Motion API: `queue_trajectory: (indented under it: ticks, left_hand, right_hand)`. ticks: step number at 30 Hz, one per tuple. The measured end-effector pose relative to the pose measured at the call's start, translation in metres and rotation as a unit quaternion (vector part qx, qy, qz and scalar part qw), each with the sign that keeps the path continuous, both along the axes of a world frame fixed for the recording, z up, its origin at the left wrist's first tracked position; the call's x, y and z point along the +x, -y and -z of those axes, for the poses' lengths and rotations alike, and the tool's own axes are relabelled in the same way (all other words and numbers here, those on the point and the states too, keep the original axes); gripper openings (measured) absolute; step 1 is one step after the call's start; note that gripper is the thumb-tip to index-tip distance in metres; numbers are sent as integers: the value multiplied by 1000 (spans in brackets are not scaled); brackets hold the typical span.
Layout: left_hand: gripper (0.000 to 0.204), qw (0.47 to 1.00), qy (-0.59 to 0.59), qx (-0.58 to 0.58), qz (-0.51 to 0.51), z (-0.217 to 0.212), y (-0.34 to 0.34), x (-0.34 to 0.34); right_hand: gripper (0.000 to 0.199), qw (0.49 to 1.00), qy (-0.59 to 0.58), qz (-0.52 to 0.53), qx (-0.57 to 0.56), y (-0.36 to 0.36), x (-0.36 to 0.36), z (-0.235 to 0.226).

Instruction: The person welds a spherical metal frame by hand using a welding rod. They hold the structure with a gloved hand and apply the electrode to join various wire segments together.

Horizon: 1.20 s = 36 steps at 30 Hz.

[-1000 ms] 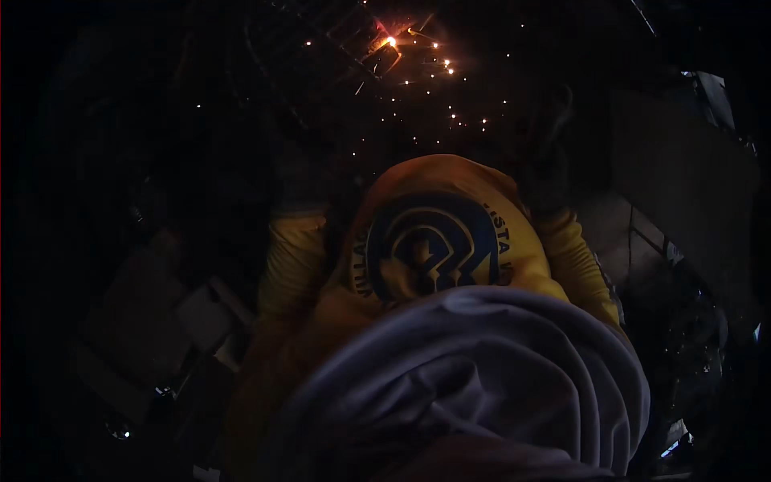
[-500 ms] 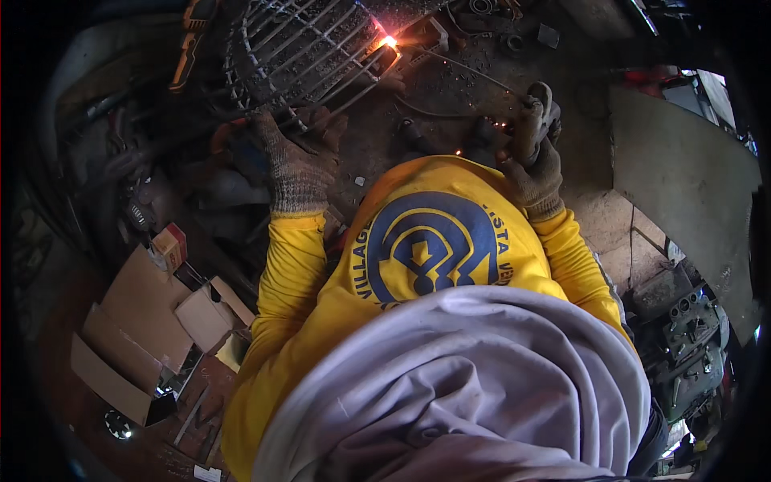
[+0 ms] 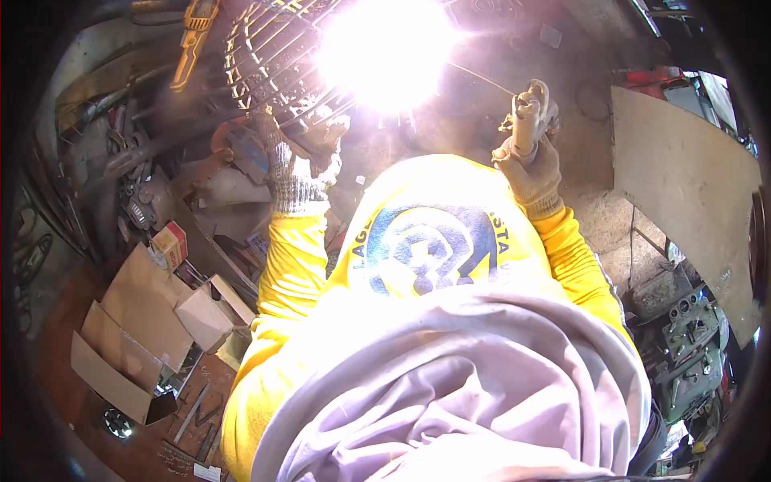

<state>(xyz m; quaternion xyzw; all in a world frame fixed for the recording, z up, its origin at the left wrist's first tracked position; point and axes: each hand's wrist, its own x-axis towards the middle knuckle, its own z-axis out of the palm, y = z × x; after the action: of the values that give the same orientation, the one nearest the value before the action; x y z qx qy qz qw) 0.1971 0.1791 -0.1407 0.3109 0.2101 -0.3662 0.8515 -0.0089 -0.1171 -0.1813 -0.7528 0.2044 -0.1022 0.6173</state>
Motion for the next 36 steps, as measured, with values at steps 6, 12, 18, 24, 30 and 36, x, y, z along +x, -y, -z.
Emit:
queue_trajectory:
  ticks: [6,12,18,24,30,36]
  left_hand:
    - [50,1000,-9,-21,-16,4,-2,-1]
    - [47,998,-33,-56,5,9,-8,-2]
    - [43,964,-115,-188,149,18,-24,16]
    - [37,997,17,-18,-77,-8,8,0]
    - [48,994,36,66,-74,-11,6,3]
    - [57,969,8,203,-142,-21,27,-3]
  right_hand:
    - [49,982,26,-71,-172,7,6,-5]
    - [76,974,-25,-76,-210,1,12,-10]
    - [62,997,22,-64,-27,5,13,-14]
    - [57,988,6,-61,-139,-1,14,-12]
    - [47,984,26,-41,-174,-5,19,-10]
    - [56,998,-37,-12,-57,1,16,-12]
